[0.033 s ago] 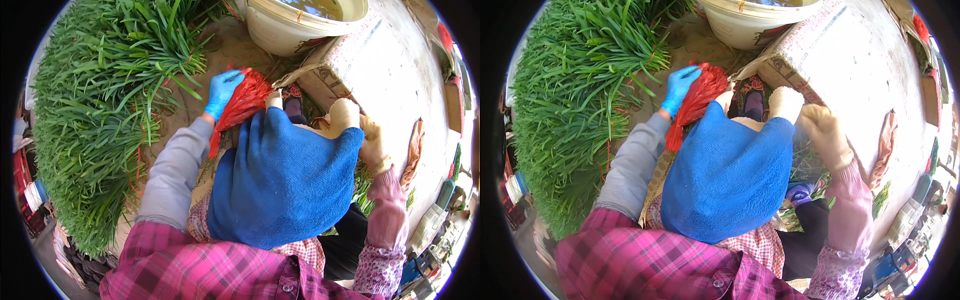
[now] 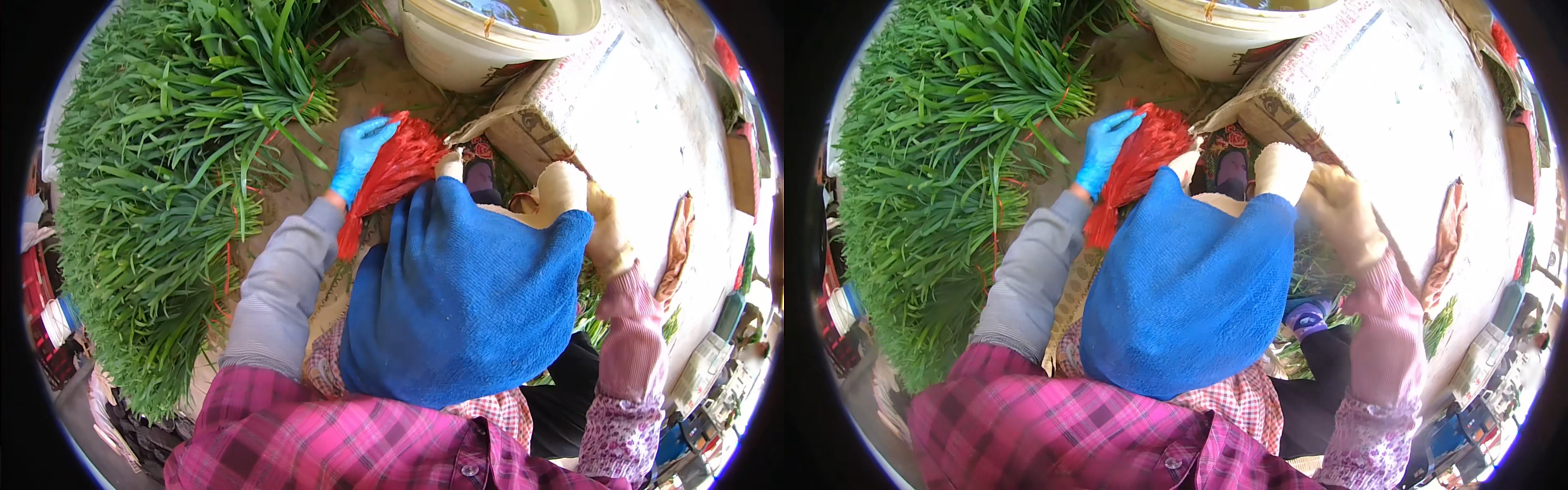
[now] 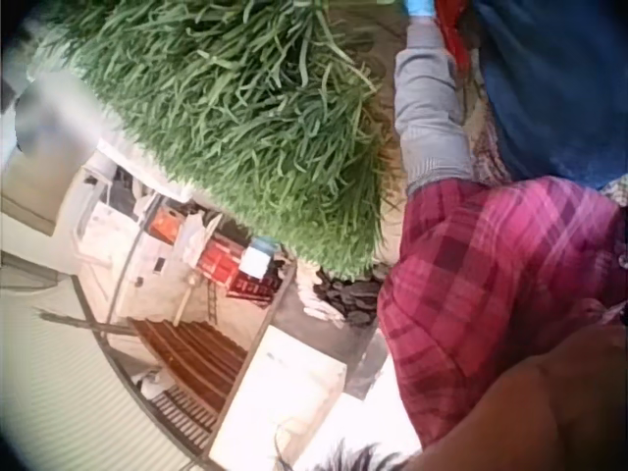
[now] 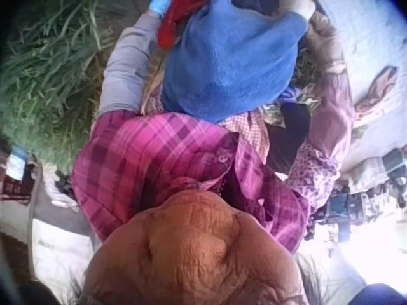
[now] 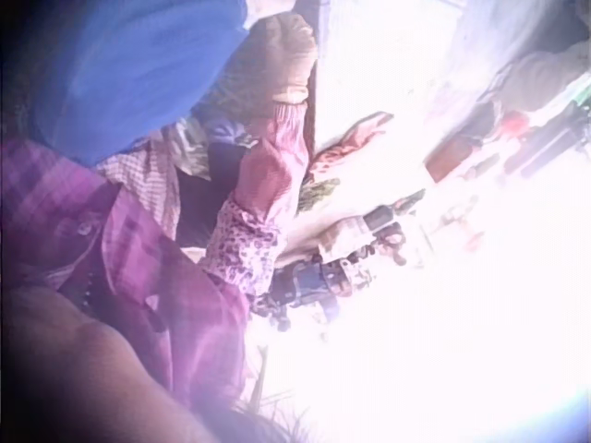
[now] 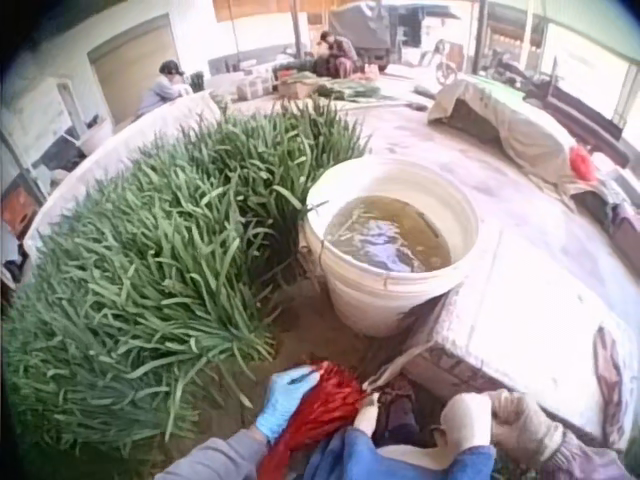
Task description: The person gathers green onions, aligns them into bunches, and ties them with red rubber bands. The person places the finished bundles on a nearby surface and continues the process with additional green onions.
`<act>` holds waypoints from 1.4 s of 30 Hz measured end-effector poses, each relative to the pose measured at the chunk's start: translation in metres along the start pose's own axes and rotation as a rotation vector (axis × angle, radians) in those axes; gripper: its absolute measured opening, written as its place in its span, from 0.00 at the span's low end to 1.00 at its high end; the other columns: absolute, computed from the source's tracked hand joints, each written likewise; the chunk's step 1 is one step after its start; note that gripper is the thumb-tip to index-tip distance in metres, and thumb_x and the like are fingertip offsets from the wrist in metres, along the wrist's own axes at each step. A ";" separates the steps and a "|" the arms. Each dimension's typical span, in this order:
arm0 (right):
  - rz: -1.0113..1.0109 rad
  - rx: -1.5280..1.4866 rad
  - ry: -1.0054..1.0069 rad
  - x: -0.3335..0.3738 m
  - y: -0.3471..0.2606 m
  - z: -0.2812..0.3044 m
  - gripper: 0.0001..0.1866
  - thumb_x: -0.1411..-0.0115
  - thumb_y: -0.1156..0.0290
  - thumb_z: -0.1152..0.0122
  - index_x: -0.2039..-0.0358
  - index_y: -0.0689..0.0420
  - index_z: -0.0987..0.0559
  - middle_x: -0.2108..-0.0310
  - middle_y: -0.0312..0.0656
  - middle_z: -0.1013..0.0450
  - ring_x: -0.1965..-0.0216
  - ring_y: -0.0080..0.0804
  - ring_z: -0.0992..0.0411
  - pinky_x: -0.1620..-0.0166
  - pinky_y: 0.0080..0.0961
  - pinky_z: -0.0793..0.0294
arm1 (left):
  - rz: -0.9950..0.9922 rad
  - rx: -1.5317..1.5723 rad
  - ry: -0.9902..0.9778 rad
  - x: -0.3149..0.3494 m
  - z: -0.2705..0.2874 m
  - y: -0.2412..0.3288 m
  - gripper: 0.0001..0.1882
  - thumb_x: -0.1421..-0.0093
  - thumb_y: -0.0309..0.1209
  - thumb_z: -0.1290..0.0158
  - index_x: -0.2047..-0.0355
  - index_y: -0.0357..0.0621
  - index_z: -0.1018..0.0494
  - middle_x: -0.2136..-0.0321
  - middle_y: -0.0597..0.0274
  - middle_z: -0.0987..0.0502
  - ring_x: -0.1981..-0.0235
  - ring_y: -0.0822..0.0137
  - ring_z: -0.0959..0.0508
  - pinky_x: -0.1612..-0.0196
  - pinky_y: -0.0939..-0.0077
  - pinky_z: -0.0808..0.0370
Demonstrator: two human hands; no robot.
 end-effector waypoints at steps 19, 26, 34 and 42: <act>0.030 -0.854 0.404 -0.072 -0.008 -0.001 0.08 0.47 0.75 0.37 0.67 0.63 0.20 0.77 0.38 0.24 0.78 0.20 0.30 0.73 0.18 0.29 | 0.141 -0.150 -0.284 0.083 -0.028 0.045 0.13 0.45 0.24 0.44 0.59 0.31 0.25 0.65 0.57 0.21 0.66 0.71 0.24 0.61 0.77 0.25; -0.214 -0.756 1.006 0.036 0.160 0.148 0.12 0.50 0.77 0.37 0.63 0.64 0.21 0.75 0.42 0.24 0.80 0.23 0.27 0.76 0.16 0.25 | 0.055 -0.210 -0.312 0.085 -0.019 0.052 0.13 0.45 0.24 0.44 0.59 0.32 0.25 0.65 0.57 0.21 0.66 0.71 0.24 0.61 0.77 0.25; -0.185 0.444 0.449 0.116 0.033 0.137 0.20 0.44 0.73 0.46 0.50 0.61 0.28 0.46 0.56 0.36 0.53 0.40 0.28 0.48 0.28 0.31 | -0.158 -0.338 -0.234 0.093 -0.008 0.108 0.12 0.44 0.23 0.45 0.59 0.33 0.24 0.65 0.58 0.21 0.66 0.71 0.24 0.62 0.76 0.25; 0.025 0.903 0.372 0.163 -0.066 0.057 0.14 0.45 0.63 0.47 0.72 0.62 0.21 0.73 0.51 0.24 0.66 0.44 0.24 0.60 0.38 0.27 | -0.459 -0.493 -0.184 0.108 -0.035 0.195 0.12 0.44 0.23 0.45 0.59 0.33 0.24 0.65 0.58 0.22 0.66 0.71 0.24 0.62 0.76 0.25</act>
Point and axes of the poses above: each hand's wrist, its own x-axis away from the middle knuckle, its own z-axis out of the back of the hand, y = z × x, the point moved 4 cm from there along -x, towards the middle knuckle
